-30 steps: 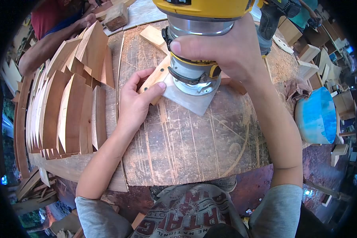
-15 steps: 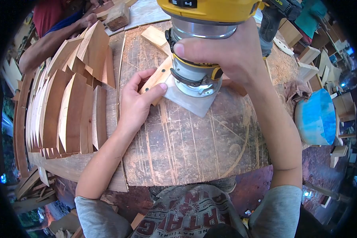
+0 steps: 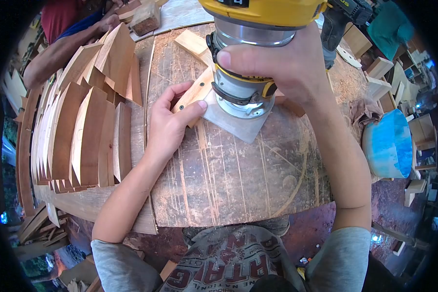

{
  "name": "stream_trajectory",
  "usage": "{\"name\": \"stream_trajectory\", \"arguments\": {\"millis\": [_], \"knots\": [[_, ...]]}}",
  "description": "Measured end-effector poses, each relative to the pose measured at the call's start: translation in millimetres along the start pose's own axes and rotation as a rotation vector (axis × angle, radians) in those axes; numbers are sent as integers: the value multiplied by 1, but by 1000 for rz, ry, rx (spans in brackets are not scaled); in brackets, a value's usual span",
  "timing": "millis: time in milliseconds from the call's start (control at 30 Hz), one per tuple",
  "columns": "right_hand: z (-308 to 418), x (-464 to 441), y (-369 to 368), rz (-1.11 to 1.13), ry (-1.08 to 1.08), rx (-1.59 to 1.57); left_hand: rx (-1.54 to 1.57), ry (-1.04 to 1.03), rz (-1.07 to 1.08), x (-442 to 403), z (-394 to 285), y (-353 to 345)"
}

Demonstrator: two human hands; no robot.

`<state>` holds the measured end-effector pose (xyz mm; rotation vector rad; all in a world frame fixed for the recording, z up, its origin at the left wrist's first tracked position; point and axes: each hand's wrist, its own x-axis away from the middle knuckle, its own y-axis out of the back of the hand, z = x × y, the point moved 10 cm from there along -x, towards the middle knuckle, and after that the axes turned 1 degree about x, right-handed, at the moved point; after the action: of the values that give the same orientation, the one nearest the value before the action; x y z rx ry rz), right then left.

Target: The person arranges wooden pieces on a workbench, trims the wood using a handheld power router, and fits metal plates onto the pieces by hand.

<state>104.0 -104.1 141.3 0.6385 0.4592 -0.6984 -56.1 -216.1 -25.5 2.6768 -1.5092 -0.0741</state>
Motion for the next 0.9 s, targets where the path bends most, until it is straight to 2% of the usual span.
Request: {"name": "stream_trajectory", "arguments": {"millis": [300, 500, 567, 700, 767, 800, 867, 900], "knots": [[13, 2, 2, -23, 109, -5, -1, -18, -8, 0, 0, 1], [17, 1, 0, -54, -50, 174, -4, -3, -11, 0, -1, 0], [10, 3, 1, -24, 95, 41, -3, 3, -15, 1, -1, 0], [10, 2, -2, -11, 66, 50, 4, -5, -16, 0, -1, 1], [-7, 1, 5, -98, -78, -88, -8, -3, -9, 1, -1, 1], [1, 1, 7, -97, -78, -88, -7, -1, -4, 1, -1, 0], [-8, 9, 13, -122, -395, -154, -6, 1, 3, 0, 0, 0], [-16, 9, 11, -123, -395, -153, 11, -9, -4, -1, 1, 1]]}}
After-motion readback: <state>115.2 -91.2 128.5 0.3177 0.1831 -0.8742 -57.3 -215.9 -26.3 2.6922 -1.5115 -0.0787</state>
